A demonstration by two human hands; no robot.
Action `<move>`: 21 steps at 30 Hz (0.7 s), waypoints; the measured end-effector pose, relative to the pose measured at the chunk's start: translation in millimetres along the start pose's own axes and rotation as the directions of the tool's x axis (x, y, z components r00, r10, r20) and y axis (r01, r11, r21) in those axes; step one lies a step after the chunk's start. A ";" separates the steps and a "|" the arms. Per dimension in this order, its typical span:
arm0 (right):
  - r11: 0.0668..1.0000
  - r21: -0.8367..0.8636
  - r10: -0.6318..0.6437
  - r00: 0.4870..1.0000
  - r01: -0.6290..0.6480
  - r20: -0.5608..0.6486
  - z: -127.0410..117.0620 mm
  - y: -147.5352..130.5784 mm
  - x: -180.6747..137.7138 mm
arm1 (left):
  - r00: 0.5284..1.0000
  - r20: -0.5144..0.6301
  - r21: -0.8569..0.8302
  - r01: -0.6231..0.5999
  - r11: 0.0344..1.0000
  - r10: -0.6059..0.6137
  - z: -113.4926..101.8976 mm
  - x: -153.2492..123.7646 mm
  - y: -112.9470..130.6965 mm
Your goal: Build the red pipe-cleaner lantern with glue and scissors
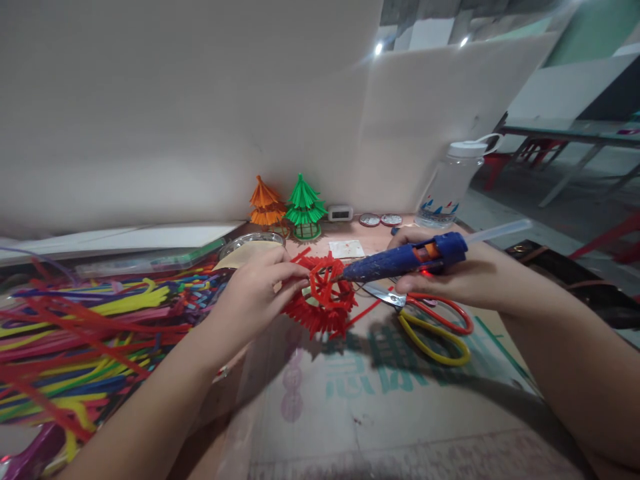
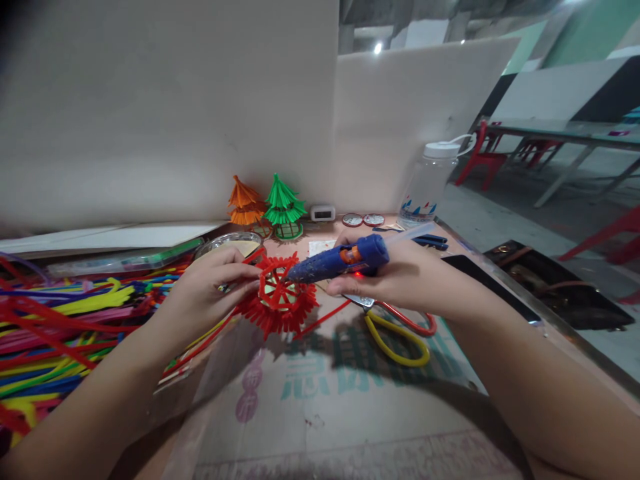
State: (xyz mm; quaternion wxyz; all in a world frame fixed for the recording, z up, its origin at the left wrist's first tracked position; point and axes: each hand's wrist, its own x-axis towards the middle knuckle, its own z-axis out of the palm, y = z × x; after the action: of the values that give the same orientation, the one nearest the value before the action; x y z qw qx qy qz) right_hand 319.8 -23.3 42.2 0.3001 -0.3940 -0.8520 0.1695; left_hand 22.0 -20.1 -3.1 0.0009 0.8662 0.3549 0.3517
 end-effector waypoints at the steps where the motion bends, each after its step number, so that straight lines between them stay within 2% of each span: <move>1: 1.000 -0.005 0.001 1.000 -0.001 -0.007 0.2 -0.3 -0.1 | 1.000 -0.001 0.002 -0.004 1.000 0.004 0.0 0.1 0.0; 21: 0.999 0.018 0.028 1.000 -0.028 0.006 -1.2 -5.9 0.2 | 1.000 -0.003 0.004 -0.014 1.000 0.014 0.9 -0.5 -1.6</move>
State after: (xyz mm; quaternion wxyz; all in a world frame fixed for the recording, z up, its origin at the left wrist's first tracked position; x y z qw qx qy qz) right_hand 317.1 -26.9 46.3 0.2989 -0.4028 -0.8457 0.1823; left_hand 21.4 -19.0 -4.5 -0.0038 0.8680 0.3498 0.3523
